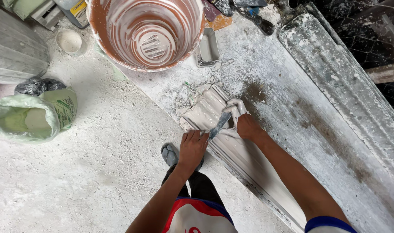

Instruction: The person pours a white liquid from a bucket onto a long metal trough and then uses a trowel to spread and smooth the material along the trough's length. The person repeatedly scoops and spreads the mixture, maintaining an even layer.

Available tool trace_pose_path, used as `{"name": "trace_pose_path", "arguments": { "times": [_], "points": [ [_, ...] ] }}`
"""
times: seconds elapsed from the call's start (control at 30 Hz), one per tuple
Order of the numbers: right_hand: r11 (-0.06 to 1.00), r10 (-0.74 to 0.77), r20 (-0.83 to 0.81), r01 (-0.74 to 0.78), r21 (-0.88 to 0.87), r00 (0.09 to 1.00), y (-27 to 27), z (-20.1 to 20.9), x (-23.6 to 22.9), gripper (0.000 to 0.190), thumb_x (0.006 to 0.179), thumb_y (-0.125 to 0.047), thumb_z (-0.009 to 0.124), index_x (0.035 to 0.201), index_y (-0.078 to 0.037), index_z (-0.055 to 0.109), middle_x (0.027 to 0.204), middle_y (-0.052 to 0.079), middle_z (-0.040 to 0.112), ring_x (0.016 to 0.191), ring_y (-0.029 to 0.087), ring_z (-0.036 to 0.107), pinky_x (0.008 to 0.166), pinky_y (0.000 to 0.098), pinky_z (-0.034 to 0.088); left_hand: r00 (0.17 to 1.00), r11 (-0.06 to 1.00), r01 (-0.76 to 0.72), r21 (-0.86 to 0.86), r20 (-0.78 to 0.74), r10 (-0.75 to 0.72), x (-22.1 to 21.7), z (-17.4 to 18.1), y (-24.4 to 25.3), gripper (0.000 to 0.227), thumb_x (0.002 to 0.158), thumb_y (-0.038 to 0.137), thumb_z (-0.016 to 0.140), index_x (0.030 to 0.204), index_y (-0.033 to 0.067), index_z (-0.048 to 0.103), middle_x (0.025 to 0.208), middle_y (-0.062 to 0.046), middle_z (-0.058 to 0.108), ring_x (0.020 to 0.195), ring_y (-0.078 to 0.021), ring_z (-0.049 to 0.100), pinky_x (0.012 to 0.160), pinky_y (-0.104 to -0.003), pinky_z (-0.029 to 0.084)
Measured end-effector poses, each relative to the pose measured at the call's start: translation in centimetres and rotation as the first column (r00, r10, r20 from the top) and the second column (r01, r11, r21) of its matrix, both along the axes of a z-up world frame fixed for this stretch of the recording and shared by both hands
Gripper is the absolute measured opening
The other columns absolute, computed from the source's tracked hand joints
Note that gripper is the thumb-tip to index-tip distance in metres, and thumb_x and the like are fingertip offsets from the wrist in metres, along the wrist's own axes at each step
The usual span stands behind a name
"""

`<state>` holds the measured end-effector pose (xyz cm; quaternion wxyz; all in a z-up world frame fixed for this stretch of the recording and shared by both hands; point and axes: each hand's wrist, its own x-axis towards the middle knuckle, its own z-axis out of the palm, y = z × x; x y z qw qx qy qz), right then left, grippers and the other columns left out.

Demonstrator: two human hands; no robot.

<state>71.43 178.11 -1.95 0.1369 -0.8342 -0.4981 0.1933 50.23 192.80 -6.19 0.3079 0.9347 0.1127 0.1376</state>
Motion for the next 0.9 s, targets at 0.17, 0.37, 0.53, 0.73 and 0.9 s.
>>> {"name": "trace_pose_path", "arguments": {
  "times": [0.17,0.37,0.53,0.73,0.9],
  "points": [
    [0.995,0.006,-0.108,0.005,0.104,0.994,-0.9,0.3,-0.1,0.088,0.068,-0.052,0.092,0.128,-0.009,0.043,0.135,0.017,0.035,0.106,0.037,0.063,0.087,0.0478,0.058,0.999,0.999,0.045,-0.009,-0.031,-0.045,-0.4,-0.3,-1.4,0.032,0.087,0.015,0.074,0.118,0.0063,0.071,0.101,-0.011,0.066,0.101,-0.0288,0.063,0.090,-0.043,0.051],
    [0.954,0.072,-0.119,-0.034,0.298,0.990,4.8,-0.7,1.9,0.088,0.071,-0.047,0.093,0.128,-0.006,0.040,0.135,0.020,0.036,0.113,0.040,0.060,0.097,0.0493,0.056,0.988,0.988,-0.136,-0.068,-0.086,0.130,1.3,-1.9,2.5,0.025,0.097,0.012,0.071,0.119,0.0025,0.070,0.107,-0.020,0.066,0.099,-0.0330,0.067,0.086,-0.043,0.057],
    [0.968,0.079,-0.122,-0.047,0.247,0.989,8.1,-1.0,3.3,0.078,0.079,-0.042,0.092,0.131,-0.010,0.044,0.143,0.022,0.038,0.124,0.043,0.058,0.098,0.0477,0.053,0.975,0.971,-0.221,-0.087,-0.045,0.218,1.9,-1.6,5.0,0.034,0.088,0.008,0.071,0.121,-0.0001,0.069,0.111,-0.027,0.064,0.101,-0.0410,0.065,0.090,-0.045,0.055],
    [0.916,0.116,-0.038,-0.092,0.390,0.993,7.8,-1.6,2.7,0.080,0.076,-0.037,0.094,0.130,-0.008,0.042,0.139,0.023,0.044,0.133,0.045,0.053,0.106,0.0460,0.050,0.969,0.961,-0.234,-0.147,-0.115,0.219,1.8,-1.3,4.7,0.034,0.090,0.008,0.071,0.123,0.0011,0.067,0.110,-0.024,0.065,0.104,-0.0415,0.063,0.098,-0.045,0.052],
    [0.927,0.068,-0.078,-0.034,0.373,0.995,7.7,-1.8,2.5,0.081,0.076,-0.033,0.094,0.132,-0.007,0.042,0.139,0.026,0.047,0.131,0.044,0.053,0.105,0.0466,0.050,0.972,0.958,-0.230,-0.174,-0.088,0.217,1.8,-1.1,5.0,0.039,0.087,0.005,0.070,0.125,-0.0019,0.066,0.111,-0.027,0.064,0.105,-0.0438,0.062,0.098,-0.047,0.051]
  ]
}}
